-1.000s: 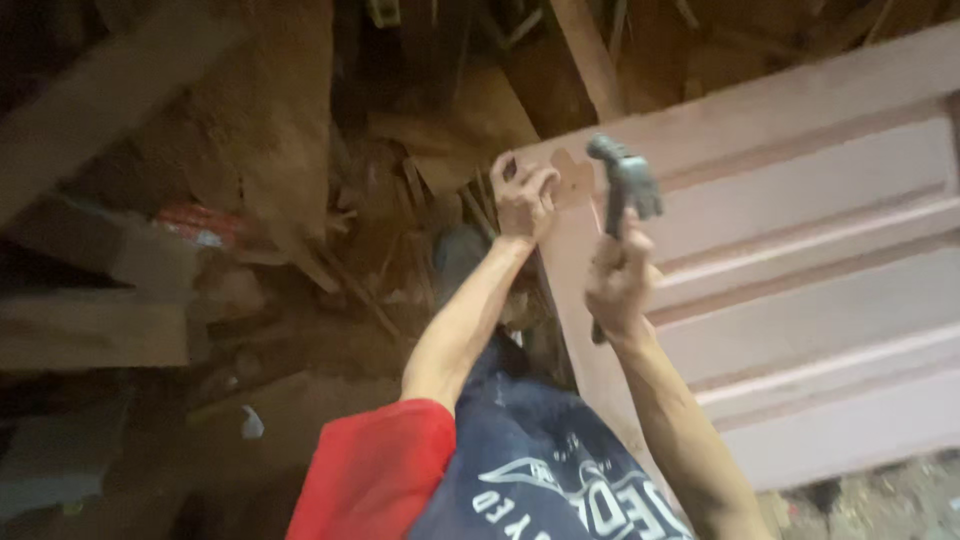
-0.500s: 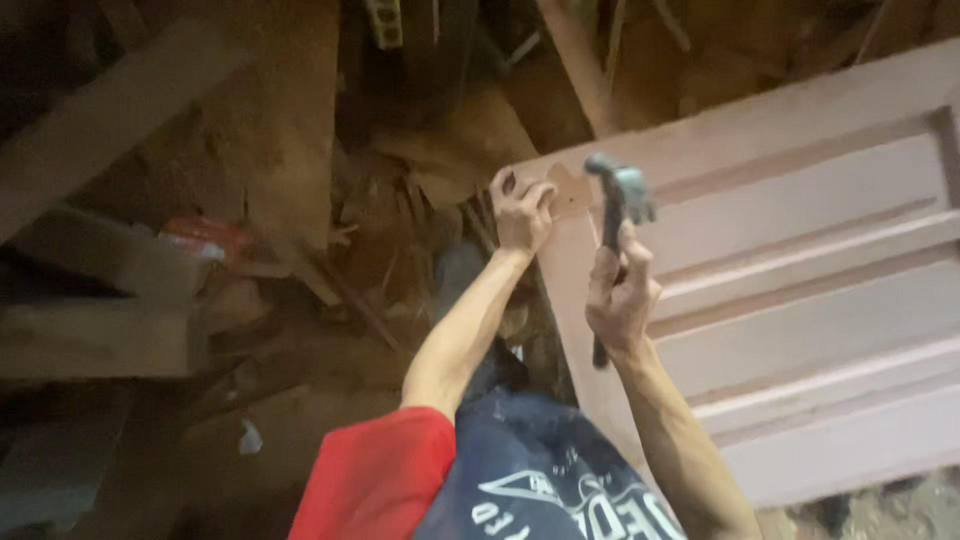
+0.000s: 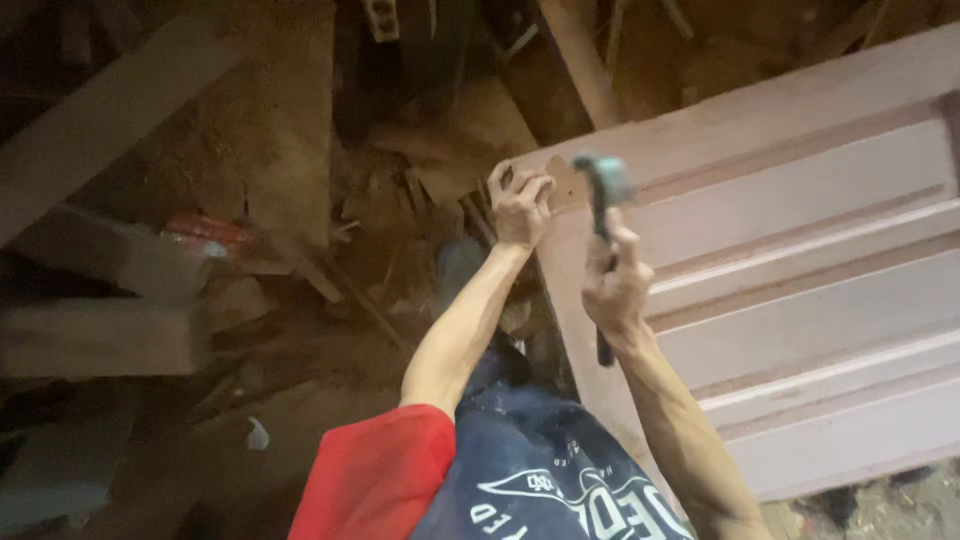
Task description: The person repairs a pink wooden door by hammering a small wooden block into place and using an electric sander to smooth the surface. They repeatedly hammer the block and briefly use the sander before returning to hammering.
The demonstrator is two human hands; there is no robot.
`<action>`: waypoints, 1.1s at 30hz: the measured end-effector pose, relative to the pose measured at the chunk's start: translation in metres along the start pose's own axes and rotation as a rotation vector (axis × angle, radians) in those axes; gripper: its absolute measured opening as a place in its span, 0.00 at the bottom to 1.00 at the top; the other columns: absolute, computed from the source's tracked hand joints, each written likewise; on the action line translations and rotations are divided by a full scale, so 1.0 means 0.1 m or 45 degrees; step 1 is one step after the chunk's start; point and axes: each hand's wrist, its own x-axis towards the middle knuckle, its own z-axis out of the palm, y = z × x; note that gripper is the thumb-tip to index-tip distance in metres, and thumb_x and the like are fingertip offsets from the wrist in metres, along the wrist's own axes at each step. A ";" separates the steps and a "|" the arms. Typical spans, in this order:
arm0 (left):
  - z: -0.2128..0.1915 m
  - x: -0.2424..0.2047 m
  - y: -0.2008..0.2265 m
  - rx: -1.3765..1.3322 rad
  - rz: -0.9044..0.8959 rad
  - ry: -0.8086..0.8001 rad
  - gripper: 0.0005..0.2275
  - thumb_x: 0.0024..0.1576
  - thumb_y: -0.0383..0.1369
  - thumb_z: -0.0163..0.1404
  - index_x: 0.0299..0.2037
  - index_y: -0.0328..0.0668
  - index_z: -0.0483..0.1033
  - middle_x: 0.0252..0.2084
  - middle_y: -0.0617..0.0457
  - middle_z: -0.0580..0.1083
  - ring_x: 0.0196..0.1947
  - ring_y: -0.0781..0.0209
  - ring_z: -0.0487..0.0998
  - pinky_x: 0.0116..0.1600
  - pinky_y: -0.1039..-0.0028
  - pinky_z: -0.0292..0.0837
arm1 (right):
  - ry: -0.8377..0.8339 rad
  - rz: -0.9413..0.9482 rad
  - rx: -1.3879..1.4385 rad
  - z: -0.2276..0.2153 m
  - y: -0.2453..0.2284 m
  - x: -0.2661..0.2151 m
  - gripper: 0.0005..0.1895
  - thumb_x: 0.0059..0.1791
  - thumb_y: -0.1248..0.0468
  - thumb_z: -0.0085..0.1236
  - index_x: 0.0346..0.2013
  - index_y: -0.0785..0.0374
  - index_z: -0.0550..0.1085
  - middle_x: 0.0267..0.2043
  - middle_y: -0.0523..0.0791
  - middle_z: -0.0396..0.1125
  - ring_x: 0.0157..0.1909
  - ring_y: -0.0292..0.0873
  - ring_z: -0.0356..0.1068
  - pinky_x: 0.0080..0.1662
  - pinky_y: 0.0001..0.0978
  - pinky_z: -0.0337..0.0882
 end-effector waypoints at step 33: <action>0.45 -0.28 -0.50 -0.839 -1.208 -0.282 0.27 0.65 0.48 0.49 0.67 0.36 0.65 0.63 0.42 0.72 0.56 0.53 0.75 0.57 0.66 0.71 | -0.162 -0.065 -0.132 -0.09 0.00 0.06 0.16 0.61 0.65 0.50 0.65 0.62 0.66 0.29 0.46 0.67 0.23 0.35 0.65 0.24 0.29 0.63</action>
